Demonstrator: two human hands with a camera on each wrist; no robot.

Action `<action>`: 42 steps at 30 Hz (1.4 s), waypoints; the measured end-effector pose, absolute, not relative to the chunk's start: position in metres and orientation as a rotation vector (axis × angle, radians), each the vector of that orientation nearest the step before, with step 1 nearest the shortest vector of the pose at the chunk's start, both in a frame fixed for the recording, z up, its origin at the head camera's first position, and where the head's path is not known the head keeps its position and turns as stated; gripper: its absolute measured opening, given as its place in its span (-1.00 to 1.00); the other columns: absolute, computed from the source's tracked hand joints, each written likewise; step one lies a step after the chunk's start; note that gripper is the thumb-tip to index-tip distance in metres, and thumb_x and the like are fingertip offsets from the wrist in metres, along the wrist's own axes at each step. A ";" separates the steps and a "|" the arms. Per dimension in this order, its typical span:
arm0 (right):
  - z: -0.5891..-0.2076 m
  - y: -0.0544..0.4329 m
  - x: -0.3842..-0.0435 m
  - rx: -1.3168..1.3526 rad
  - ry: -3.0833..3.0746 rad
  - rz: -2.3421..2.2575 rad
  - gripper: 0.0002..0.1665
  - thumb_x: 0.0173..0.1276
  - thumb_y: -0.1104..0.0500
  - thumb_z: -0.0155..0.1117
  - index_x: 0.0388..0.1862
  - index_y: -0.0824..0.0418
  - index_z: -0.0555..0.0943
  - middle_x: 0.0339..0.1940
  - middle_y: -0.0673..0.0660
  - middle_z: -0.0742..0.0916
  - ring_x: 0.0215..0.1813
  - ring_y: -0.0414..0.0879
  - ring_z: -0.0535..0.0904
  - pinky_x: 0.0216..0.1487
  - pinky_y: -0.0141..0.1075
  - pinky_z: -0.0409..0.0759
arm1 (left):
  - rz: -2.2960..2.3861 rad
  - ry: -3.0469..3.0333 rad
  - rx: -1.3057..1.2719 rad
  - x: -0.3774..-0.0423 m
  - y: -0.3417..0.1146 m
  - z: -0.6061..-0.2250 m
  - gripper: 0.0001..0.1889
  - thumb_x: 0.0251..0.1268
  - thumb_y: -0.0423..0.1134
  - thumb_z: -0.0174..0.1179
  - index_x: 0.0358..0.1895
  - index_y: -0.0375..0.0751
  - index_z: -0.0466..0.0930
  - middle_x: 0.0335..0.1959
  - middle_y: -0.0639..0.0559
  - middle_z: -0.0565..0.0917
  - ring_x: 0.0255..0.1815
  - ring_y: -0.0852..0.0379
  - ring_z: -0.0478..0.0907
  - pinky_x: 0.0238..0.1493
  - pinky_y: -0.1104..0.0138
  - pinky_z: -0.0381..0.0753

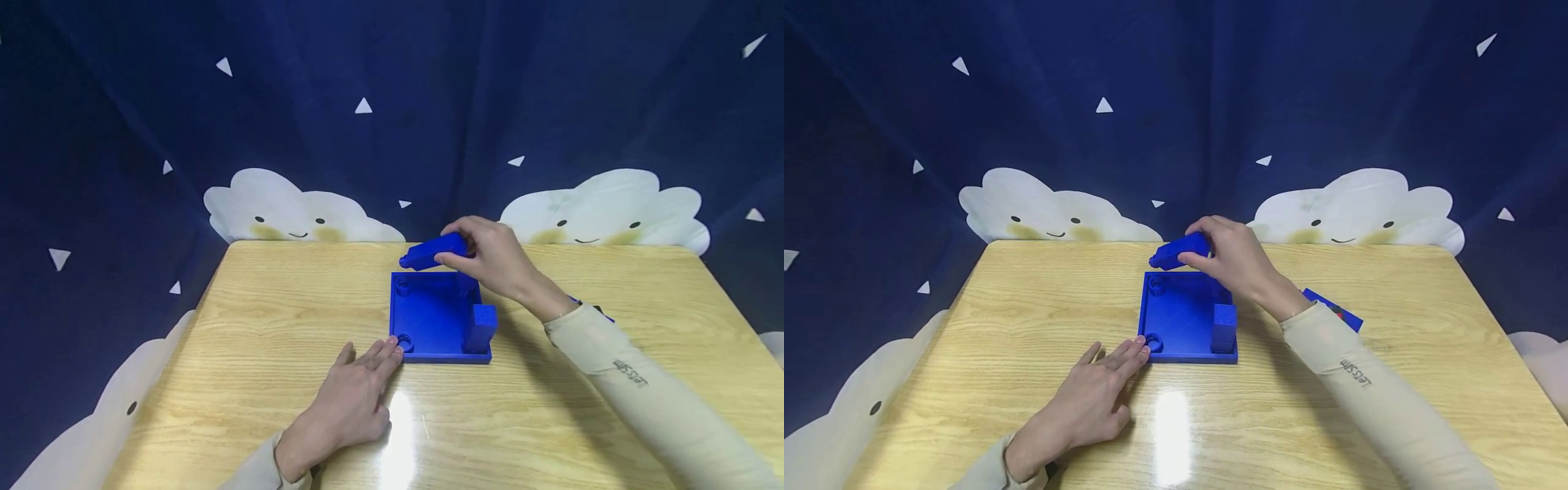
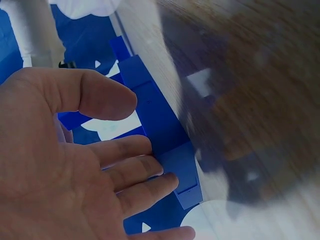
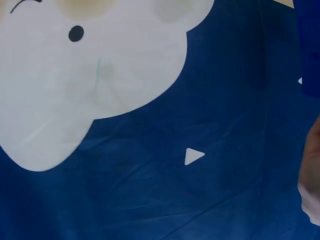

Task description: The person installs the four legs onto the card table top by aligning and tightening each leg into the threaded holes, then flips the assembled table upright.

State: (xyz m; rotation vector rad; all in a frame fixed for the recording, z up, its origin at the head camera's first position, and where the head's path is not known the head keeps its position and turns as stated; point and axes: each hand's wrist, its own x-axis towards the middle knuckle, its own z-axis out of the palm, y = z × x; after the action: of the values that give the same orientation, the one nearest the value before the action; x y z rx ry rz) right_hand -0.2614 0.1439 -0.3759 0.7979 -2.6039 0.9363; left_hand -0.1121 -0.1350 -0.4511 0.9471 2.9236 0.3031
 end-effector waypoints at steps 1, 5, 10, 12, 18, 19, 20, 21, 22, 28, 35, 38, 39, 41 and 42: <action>-0.376 0.143 -0.263 0.813 -2.609 0.913 -0.54 0.43 0.04 0.61 0.15 0.28 0.75 -0.07 0.18 0.79 -0.20 0.07 0.67 -0.18 -0.11 0.70 | 0.295 2.925 0.948 -0.112 -0.135 -0.451 -0.18 0.14 -0.23 0.24 0.59 -0.34 0.46 0.63 -0.16 0.42 0.61 -0.12 0.40 0.54 -0.34 0.30; -0.373 0.139 -0.266 0.877 -2.634 0.808 -0.51 0.40 0.01 0.63 0.13 0.29 0.75 -0.04 0.20 0.81 -0.13 0.09 0.67 -0.11 -0.08 0.69 | 0.266 2.932 0.957 -0.113 -0.134 -0.453 -0.16 0.13 -0.21 0.26 0.60 -0.34 0.45 0.63 -0.16 0.42 0.61 -0.12 0.41 0.54 -0.33 0.30; -0.367 0.132 -0.271 0.972 -2.661 0.670 -0.50 0.39 0.00 0.63 0.11 0.31 0.75 -0.03 0.22 0.81 -0.05 0.10 0.69 0.06 -0.01 0.71 | 0.245 2.943 0.967 -0.112 -0.134 -0.454 -0.16 0.13 -0.20 0.27 0.59 -0.34 0.45 0.63 -0.16 0.43 0.60 -0.11 0.42 0.53 -0.32 0.32; -0.365 0.129 -0.274 1.007 -2.669 0.627 -0.51 0.40 0.01 0.63 0.10 0.32 0.75 -0.04 0.23 0.81 -0.04 0.12 0.69 0.10 0.01 0.71 | 0.244 2.944 0.966 -0.112 -0.134 -0.454 -0.16 0.12 -0.21 0.27 0.59 -0.34 0.46 0.63 -0.16 0.43 0.60 -0.11 0.42 0.53 -0.32 0.32; -0.361 0.120 -0.280 1.075 -2.703 0.541 -0.50 0.41 0.00 0.62 0.12 0.34 0.76 0.01 0.26 0.81 0.05 0.17 0.72 0.22 0.08 0.69 | 0.237 2.940 0.959 -0.111 -0.134 -0.452 -0.16 0.12 -0.21 0.28 0.59 -0.32 0.46 0.63 -0.15 0.42 0.60 -0.11 0.42 0.53 -0.31 0.33; -0.361 0.119 -0.281 1.083 -2.709 0.532 -0.49 0.42 0.00 0.61 0.13 0.35 0.76 0.02 0.26 0.81 0.06 0.17 0.72 0.23 0.08 0.68 | 0.237 2.941 0.960 -0.111 -0.134 -0.452 -0.15 0.12 -0.21 0.28 0.59 -0.32 0.46 0.63 -0.15 0.42 0.60 -0.11 0.42 0.53 -0.31 0.34; -0.360 0.117 -0.282 1.091 -2.715 0.522 -0.49 0.42 0.00 0.61 0.13 0.35 0.76 0.02 0.26 0.81 0.06 0.17 0.72 0.24 0.08 0.68 | 0.237 2.943 0.961 -0.111 -0.134 -0.452 -0.15 0.11 -0.21 0.28 0.59 -0.32 0.46 0.63 -0.15 0.43 0.60 -0.11 0.43 0.52 -0.31 0.34; -0.359 0.116 -0.283 1.101 -2.721 0.515 -0.50 0.42 0.01 0.61 0.14 0.35 0.76 0.02 0.26 0.81 0.05 0.16 0.72 0.23 0.07 0.69 | 0.239 2.944 0.961 -0.112 -0.134 -0.452 -0.15 0.11 -0.21 0.28 0.59 -0.32 0.46 0.63 -0.15 0.43 0.60 -0.11 0.43 0.52 -0.31 0.34; -0.359 0.114 -0.283 1.111 -2.724 0.508 -0.50 0.43 0.02 0.61 0.13 0.35 0.76 0.01 0.26 0.80 0.05 0.16 0.71 0.22 0.07 0.69 | 0.241 2.944 0.962 -0.112 -0.134 -0.452 -0.15 0.11 -0.22 0.28 0.59 -0.33 0.46 0.63 -0.16 0.43 0.60 -0.11 0.43 0.52 -0.32 0.34; -0.358 0.106 -0.287 1.168 -2.720 0.472 -0.53 0.43 0.05 0.60 0.11 0.38 0.76 -0.02 0.26 0.79 0.01 0.17 0.69 0.20 0.07 0.65 | 0.245 2.943 0.964 -0.113 -0.134 -0.452 -0.15 0.12 -0.21 0.26 0.60 -0.34 0.45 0.63 -0.16 0.42 0.60 -0.11 0.42 0.52 -0.32 0.34; -0.360 0.096 -0.293 1.200 -2.767 0.451 -0.51 0.45 0.05 0.58 0.18 0.37 0.76 0.03 0.26 0.79 0.04 0.16 0.67 0.20 0.05 0.65 | 0.245 2.955 0.966 -0.113 -0.135 -0.453 -0.15 0.10 -0.21 0.27 0.59 -0.34 0.46 0.63 -0.17 0.43 0.59 -0.12 0.43 0.52 -0.32 0.35; -0.360 0.091 -0.295 1.218 -2.777 0.430 -0.50 0.45 0.05 0.59 0.19 0.37 0.77 0.04 0.26 0.80 0.04 0.16 0.67 0.19 0.04 0.65 | 0.252 2.955 0.963 -0.113 -0.135 -0.453 -0.15 0.11 -0.21 0.25 0.59 -0.33 0.46 0.63 -0.16 0.43 0.59 -0.12 0.43 0.52 -0.31 0.34; -0.360 0.089 -0.296 1.227 -2.775 0.421 -0.50 0.45 0.06 0.59 0.19 0.37 0.77 0.04 0.26 0.80 0.03 0.15 0.68 0.19 0.04 0.65 | 0.254 2.954 0.961 -0.113 -0.135 -0.453 -0.16 0.11 -0.21 0.25 0.59 -0.33 0.46 0.63 -0.16 0.43 0.59 -0.12 0.43 0.52 -0.31 0.34; -0.360 0.087 -0.298 1.250 -2.768 0.406 -0.50 0.44 0.06 0.59 0.19 0.38 0.77 0.04 0.26 0.80 0.03 0.15 0.68 0.19 0.05 0.65 | 0.256 2.952 0.957 -0.113 -0.135 -0.454 -0.16 0.11 -0.22 0.24 0.59 -0.33 0.46 0.63 -0.16 0.43 0.59 -0.12 0.43 0.52 -0.31 0.34; -0.360 0.085 -0.299 1.264 -2.763 0.396 -0.50 0.44 0.07 0.60 0.19 0.38 0.77 0.04 0.27 0.80 0.03 0.16 0.69 0.20 0.05 0.65 | 0.255 2.952 0.956 -0.113 -0.135 -0.454 -0.16 0.11 -0.22 0.24 0.59 -0.33 0.46 0.63 -0.16 0.43 0.59 -0.11 0.44 0.52 -0.31 0.34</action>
State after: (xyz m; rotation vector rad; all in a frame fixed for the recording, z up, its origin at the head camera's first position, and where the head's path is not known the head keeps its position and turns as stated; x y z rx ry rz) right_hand -0.2993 0.0854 -0.3599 1.2642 -2.7630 0.3962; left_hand -0.1130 -0.1354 -0.4536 0.9559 2.9515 0.2551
